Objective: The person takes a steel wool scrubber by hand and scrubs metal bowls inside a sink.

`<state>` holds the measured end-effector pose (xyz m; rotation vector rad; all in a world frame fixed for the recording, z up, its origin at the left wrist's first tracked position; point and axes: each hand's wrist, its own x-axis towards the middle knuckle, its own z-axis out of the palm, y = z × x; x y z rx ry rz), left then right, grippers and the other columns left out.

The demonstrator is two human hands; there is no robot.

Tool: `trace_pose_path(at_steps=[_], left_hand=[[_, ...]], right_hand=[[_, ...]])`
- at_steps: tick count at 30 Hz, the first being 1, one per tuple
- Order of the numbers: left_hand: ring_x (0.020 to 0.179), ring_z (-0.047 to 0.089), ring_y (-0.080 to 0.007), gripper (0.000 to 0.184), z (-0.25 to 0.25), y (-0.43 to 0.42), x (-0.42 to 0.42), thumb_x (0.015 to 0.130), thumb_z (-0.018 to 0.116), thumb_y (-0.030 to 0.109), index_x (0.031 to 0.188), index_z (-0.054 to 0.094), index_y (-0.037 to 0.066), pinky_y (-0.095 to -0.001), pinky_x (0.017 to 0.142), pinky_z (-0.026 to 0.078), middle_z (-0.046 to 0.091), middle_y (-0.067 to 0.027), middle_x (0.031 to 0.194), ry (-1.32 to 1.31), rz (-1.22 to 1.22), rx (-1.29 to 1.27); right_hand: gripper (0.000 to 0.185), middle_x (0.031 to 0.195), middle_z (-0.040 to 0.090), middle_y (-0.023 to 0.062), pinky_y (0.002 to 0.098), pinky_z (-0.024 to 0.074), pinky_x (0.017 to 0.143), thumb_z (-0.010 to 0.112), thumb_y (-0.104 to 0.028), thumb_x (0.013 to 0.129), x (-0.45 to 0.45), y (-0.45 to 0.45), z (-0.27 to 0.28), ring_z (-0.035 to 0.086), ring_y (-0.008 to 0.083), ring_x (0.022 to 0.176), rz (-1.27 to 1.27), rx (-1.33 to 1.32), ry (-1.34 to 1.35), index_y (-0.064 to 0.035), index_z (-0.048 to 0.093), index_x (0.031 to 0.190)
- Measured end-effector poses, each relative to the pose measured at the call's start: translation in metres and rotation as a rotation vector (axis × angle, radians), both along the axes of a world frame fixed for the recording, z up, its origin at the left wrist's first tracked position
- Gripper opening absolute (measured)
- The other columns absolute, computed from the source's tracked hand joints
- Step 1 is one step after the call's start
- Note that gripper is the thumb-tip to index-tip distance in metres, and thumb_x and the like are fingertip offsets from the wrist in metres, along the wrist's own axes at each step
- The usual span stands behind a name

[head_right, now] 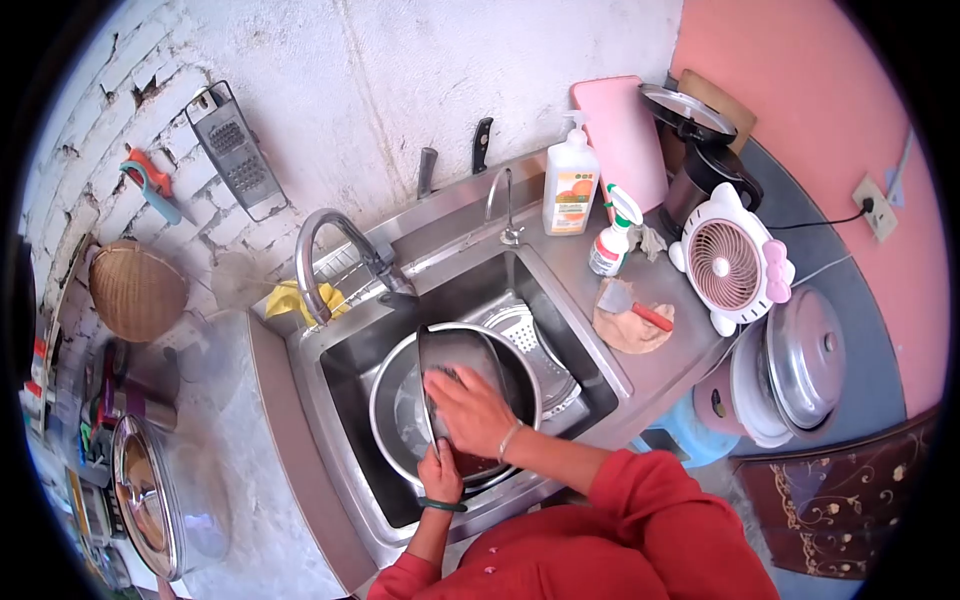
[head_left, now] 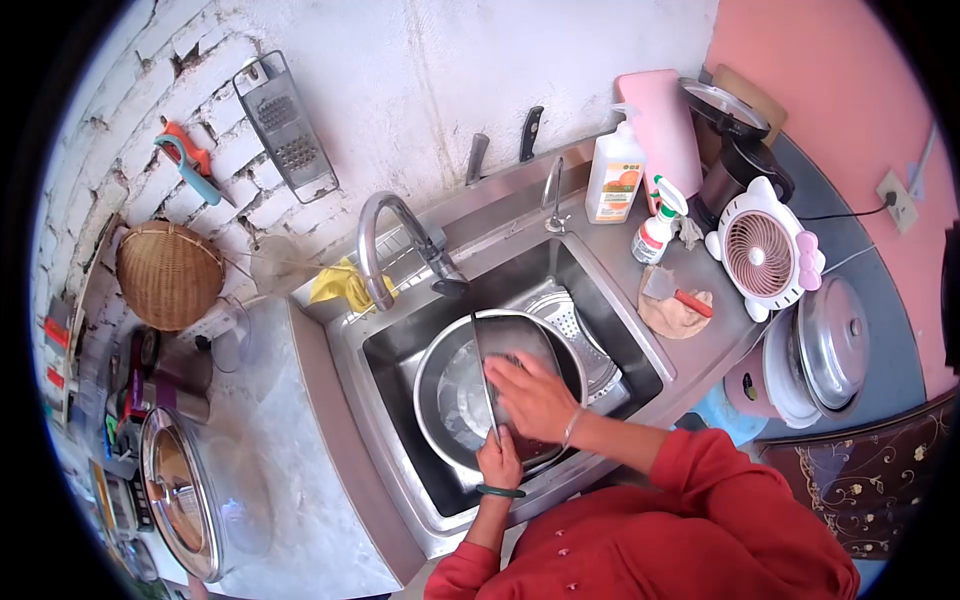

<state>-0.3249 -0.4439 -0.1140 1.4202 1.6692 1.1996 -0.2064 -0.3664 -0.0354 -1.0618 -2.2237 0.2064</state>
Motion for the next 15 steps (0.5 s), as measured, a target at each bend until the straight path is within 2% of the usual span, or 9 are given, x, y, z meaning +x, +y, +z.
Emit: trace_pose_path(at_steps=[3,7,10,12,14,15], left_hand=[[0.047,0.045,-0.0240,0.030,-0.006,0.000,0.000,0.094,0.042,0.022,0.078,0.053,-0.001,-0.0371,0.050,0.038,0.048,-0.0148,0.053,0.086,-0.007,0.020],[0.049,0.048,-0.0241,0.030,-0.009,0.000,0.002,0.094,0.042,0.022,0.078,0.053,-0.001,-0.0365,0.051,0.039,0.050,-0.0151,0.056,0.010,0.017,0.065],[0.051,0.049,-0.0231,0.031,-0.009,-0.003,-0.002,0.094,0.042,0.023,0.078,0.052,-0.001,-0.0358,0.051,0.039,0.051,-0.0149,0.058,-0.007,-0.032,0.036],[0.049,0.045,-0.0225,0.032,-0.007,-0.002,-0.004,0.094,0.042,0.023,0.076,0.051,-0.001,-0.0357,0.050,0.038,0.049,-0.0141,0.057,0.010,-0.016,0.029],[0.049,0.042,-0.0222,0.032,-0.008,-0.004,-0.002,0.094,0.043,0.024,0.075,0.050,-0.001,-0.0354,0.050,0.037,0.048,-0.0136,0.057,0.031,-0.014,0.011],[0.050,0.042,-0.0187,0.032,-0.005,-0.004,-0.002,0.094,0.043,0.023,0.074,0.050,-0.001,-0.0342,0.049,0.036,0.048,-0.0110,0.056,0.041,-0.001,-0.008]], right_hand=[[0.039,0.116,0.049,0.0132,0.0377,0.0373,0.094,0.059,-0.012,0.072,-0.006,0.050,-0.020,0.044,0.0340,0.107,-0.004,-0.093,0.054,0.0042,0.054,0.107],[0.043,0.118,0.048,0.0121,0.0368,0.0370,0.096,0.060,-0.010,0.069,0.001,-0.022,0.000,0.044,0.0332,0.110,0.055,-0.024,0.003,0.0044,0.054,0.109],[0.045,0.118,0.049,0.0114,0.0361,0.0368,0.097,0.060,-0.010,0.067,0.005,-0.028,-0.004,0.043,0.0332,0.111,0.090,-0.012,-0.033,0.0038,0.054,0.110],[0.041,0.117,0.050,0.0101,0.0359,0.0376,0.096,0.059,-0.009,0.068,-0.003,0.007,-0.010,0.044,0.0326,0.109,0.055,-0.005,-0.018,0.0029,0.055,0.107],[0.035,0.114,0.050,0.0090,0.0356,0.0384,0.094,0.058,-0.009,0.070,-0.008,0.046,-0.013,0.046,0.0316,0.106,-0.022,-0.131,0.011,0.0017,0.056,0.104],[0.031,0.112,0.051,0.0088,0.0356,0.0394,0.092,0.057,-0.009,0.072,-0.010,0.044,-0.011,0.046,0.0310,0.104,-0.017,-0.102,0.007,-0.0002,0.057,0.101]])
